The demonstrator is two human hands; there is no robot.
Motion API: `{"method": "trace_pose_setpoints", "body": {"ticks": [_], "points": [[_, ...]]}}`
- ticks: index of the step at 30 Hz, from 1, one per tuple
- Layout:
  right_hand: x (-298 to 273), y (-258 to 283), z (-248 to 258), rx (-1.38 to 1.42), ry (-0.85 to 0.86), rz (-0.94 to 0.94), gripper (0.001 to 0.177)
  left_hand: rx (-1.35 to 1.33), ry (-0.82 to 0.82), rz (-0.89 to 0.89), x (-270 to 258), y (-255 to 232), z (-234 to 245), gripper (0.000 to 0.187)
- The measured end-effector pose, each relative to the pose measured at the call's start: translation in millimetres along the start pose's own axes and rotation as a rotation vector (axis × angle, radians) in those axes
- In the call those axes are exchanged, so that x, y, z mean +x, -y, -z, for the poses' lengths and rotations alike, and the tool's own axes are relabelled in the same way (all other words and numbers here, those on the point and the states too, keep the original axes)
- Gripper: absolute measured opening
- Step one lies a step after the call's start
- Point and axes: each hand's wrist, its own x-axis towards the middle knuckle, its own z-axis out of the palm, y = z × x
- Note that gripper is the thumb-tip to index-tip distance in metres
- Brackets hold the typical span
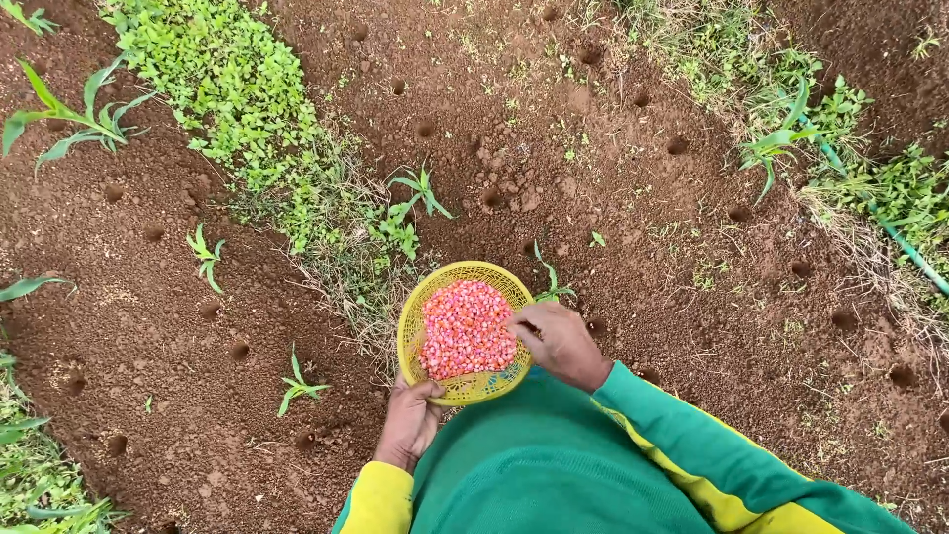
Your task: The person walks along a prepared garden row, holding a yellow basket filled with pink and white seeds. They repeatedly reach into the basket with their right hand to grab seeds and drop them into pre-dug holes in the soil. The camera follows the planting process as the person moves down the row.
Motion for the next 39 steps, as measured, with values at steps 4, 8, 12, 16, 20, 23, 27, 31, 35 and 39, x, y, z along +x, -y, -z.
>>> {"method": "trace_pose_setpoints", "body": {"ticks": [4, 8, 12, 16, 20, 23, 27, 31, 35, 39], "points": [[14, -46, 37, -0.106, -0.184, -0.315, 0.026, -0.025, 0.03, -0.028, 13, -1, 10, 0.084], [37, -85, 53, -0.143, -0.216, -0.429, 0.027, -0.038, -0.018, 0.004, 10, -16, 9, 0.068], [56, -132, 47, -0.209, -0.229, -0.472, 0.027, -0.032, -0.04, -0.004, 7, -31, 3, 0.066], [67, -146, 48, -0.185, -0.221, -0.594, 0.052, -0.019, -0.06, -0.026, 14, -39, 9, 0.076], [70, -120, 59, -0.147, -0.265, -0.526, 0.047, -0.03, -0.077, -0.004, 22, -49, 11, 0.068], [72, -105, 48, -0.182, -0.366, -0.372, 0.024, -0.019, -0.065, 0.006, 28, -57, 1, 0.072], [83, -33, 23, -0.108, -0.242, -0.043, 0.018, 0.004, -0.053, 0.008, 39, -59, -6, 0.076], [98, 10, -23, -0.457, 0.118, 0.327, 0.021, 0.042, -0.045, -0.009, 39, -61, -29, 0.073], [104, -2, -72, -0.681, 0.099, 0.356, 0.013, 0.024, -0.039, -0.011, 38, -59, -34, 0.073], [105, -3, -75, -0.601, 0.172, 0.323, 0.021, -0.011, -0.035, 0.005, 44, -55, -18, 0.062]]}}
